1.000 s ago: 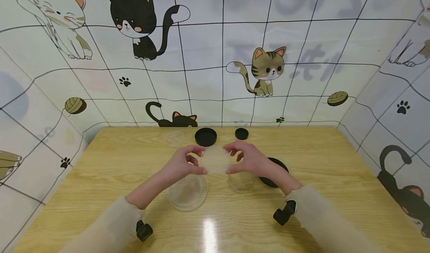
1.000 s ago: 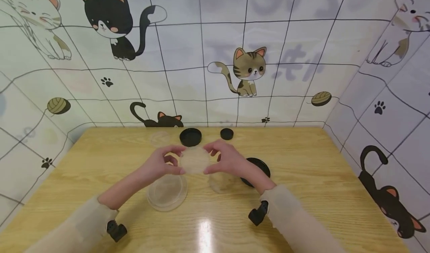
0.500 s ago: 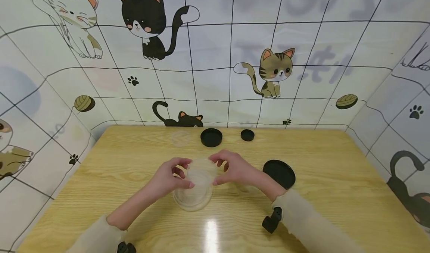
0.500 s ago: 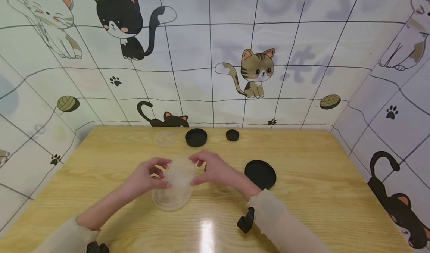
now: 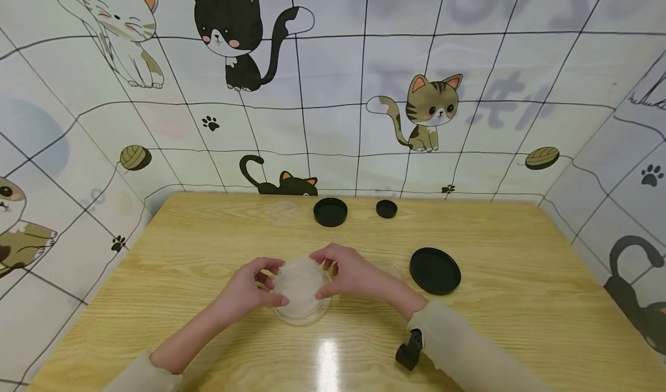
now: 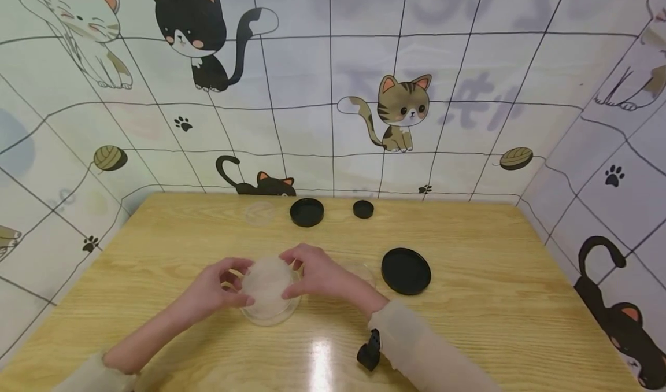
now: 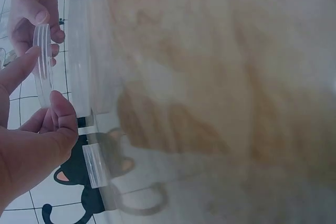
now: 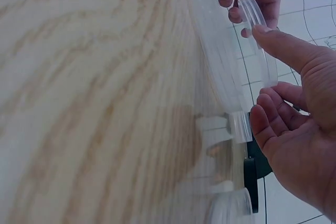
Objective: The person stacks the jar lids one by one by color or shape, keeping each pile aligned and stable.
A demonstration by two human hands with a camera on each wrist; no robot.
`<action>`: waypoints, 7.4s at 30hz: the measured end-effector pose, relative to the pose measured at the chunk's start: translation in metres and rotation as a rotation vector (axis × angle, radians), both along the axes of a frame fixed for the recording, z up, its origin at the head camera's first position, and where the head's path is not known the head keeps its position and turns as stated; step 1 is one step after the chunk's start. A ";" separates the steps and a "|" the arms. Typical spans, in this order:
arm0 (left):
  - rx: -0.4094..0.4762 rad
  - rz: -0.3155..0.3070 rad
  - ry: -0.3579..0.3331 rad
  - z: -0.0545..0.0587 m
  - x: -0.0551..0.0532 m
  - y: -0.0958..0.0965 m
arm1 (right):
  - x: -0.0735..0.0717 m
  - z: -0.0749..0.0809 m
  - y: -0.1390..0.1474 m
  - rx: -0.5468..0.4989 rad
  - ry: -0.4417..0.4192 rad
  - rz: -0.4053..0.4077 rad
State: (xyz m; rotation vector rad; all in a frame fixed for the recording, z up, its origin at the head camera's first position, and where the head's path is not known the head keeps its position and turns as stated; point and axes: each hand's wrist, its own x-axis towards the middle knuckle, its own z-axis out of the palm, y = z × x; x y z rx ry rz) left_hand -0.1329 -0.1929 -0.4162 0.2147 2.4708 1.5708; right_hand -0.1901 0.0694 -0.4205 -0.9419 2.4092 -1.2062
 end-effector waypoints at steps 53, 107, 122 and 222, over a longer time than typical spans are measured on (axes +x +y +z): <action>-0.122 0.031 0.027 -0.014 0.003 -0.002 | 0.003 -0.009 -0.015 0.154 0.016 0.045; 0.067 -0.249 0.088 0.021 -0.024 0.086 | 0.006 0.029 0.123 -0.009 0.035 -0.113; 0.075 -0.289 0.033 0.010 -0.027 0.133 | 0.010 0.016 0.156 0.067 0.072 -0.158; 0.145 -0.186 -0.026 0.007 -0.024 0.120 | 0.022 0.014 0.124 -0.094 -0.043 -0.172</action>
